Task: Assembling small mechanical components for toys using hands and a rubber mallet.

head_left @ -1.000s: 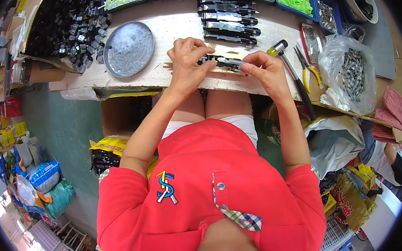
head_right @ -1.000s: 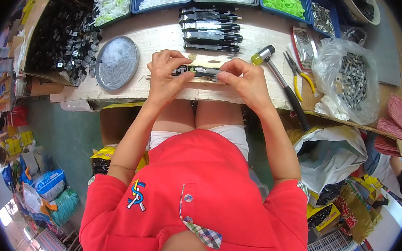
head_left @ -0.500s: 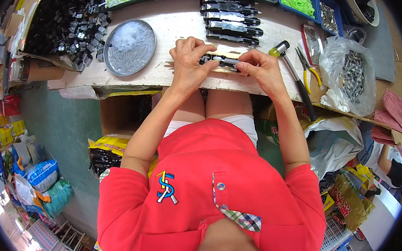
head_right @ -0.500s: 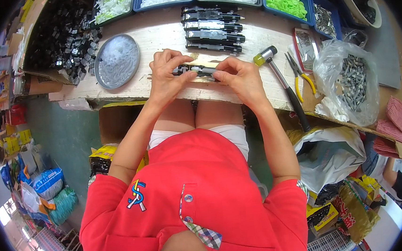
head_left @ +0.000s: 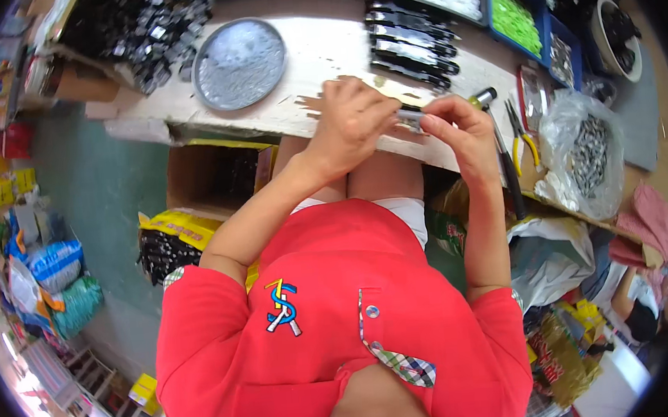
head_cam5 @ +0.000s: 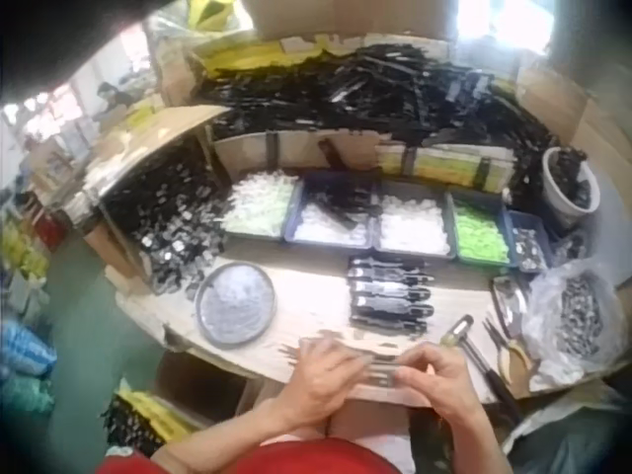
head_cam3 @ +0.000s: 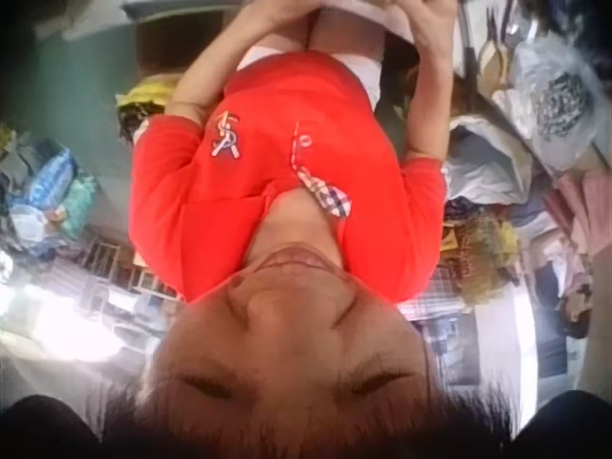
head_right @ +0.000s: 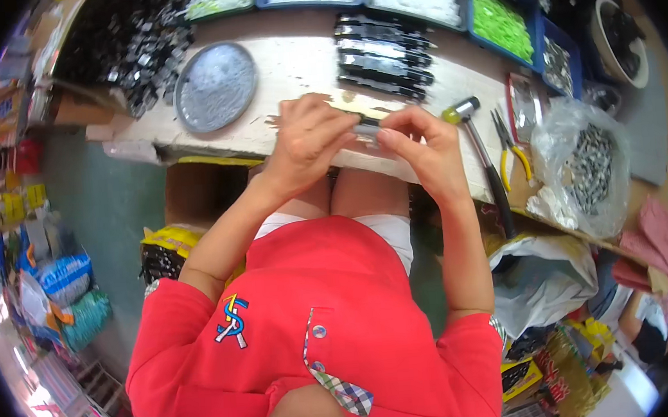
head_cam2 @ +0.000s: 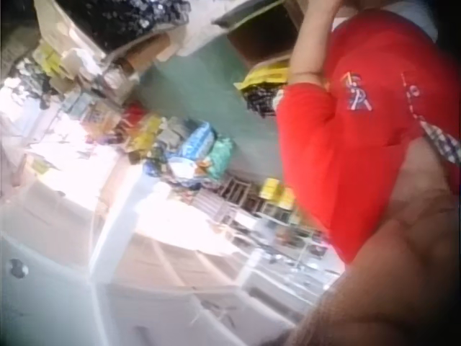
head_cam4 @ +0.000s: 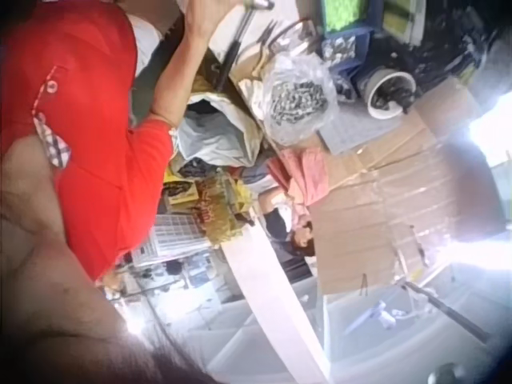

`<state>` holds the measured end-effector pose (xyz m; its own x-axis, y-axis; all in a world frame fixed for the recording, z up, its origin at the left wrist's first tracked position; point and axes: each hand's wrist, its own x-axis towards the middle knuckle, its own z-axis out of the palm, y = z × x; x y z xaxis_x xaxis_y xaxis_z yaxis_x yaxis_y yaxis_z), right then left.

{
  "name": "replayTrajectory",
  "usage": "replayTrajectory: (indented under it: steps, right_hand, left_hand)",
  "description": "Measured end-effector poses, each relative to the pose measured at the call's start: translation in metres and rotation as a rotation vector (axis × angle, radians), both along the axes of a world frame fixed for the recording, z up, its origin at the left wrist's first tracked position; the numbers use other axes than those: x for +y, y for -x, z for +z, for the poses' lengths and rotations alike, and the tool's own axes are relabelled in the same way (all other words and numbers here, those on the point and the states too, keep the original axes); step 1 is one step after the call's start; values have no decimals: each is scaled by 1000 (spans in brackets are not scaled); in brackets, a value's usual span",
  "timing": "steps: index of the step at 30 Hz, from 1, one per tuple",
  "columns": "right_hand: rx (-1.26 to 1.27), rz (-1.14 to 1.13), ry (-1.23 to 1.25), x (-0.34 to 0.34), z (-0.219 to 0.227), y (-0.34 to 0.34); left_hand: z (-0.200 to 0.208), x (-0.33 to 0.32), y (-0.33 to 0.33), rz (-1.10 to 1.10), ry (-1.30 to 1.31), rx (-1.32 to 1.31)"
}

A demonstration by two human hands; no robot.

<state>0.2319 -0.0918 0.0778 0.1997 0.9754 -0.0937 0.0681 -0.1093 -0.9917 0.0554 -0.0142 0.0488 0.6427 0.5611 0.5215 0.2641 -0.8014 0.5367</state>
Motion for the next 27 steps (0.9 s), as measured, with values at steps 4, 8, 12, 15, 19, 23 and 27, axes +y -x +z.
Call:
replayTrajectory:
  steps: [4, 8, 12, 15, 19, 23, 27]
  right_hand:
    - [-53, 56, 32, -5, 5, 8]
    - [83, -22, 0, -11, 9, 5]
    - [68, -42, -20, -18, -3, -1]
    - [108, -16, 7, -19, -12, 8]
    - [80, -15, 18, -21, -7, 24]
    - [46, -16, 9, -17, 4, 31]
    - [23, -26, 6, -15, 6, 32]
  left_hand:
    - [-5, -17, 20, -41, 185, -198]
    - [-28, -41, 92, 126, 543, -209]
    - [-104, -71, 172, 586, 973, -147]
    - [-141, -74, 203, 890, 1443, -148]
    - [-200, -13, 208, 905, 1437, -339]
    - [-230, 81, 230, 635, 1569, -1101]
    - [-262, 85, 239, 621, 1423, -741]
